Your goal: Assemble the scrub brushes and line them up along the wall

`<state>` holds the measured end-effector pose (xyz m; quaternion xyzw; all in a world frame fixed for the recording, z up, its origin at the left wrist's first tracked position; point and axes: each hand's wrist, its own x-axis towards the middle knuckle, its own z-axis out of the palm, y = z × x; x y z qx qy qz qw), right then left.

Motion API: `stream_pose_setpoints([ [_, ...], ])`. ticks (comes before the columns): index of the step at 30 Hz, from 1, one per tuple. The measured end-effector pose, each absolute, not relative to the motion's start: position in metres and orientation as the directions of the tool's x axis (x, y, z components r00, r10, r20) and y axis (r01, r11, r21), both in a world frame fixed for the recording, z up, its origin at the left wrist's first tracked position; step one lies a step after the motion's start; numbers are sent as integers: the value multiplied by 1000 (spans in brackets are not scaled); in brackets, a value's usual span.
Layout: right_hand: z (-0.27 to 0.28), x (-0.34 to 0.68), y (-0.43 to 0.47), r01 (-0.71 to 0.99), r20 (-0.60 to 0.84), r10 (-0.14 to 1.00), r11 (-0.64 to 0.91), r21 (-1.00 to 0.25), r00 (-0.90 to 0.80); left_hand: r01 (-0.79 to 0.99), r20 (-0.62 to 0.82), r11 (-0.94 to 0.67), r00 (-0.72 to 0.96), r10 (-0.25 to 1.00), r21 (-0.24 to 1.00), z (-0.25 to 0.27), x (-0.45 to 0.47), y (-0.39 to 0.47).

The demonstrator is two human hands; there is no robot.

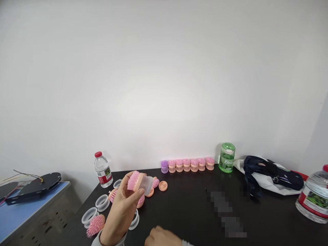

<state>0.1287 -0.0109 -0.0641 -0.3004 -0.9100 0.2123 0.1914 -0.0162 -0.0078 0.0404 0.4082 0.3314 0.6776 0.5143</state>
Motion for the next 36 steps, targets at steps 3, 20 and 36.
stream_pose_setpoints([
  [3,-41,151,1,499,342,710,687,-528,-616,-427,212,-234,-100,972,874,32,-14,-6],
  [20,29,200,-16,249,596,760,649,-719,-259,-332,233,-217,10,972,918,13,16,-8],
  [36,32,206,-16,219,681,693,721,-658,-237,-272,277,-257,36,960,927,26,17,-17],
])
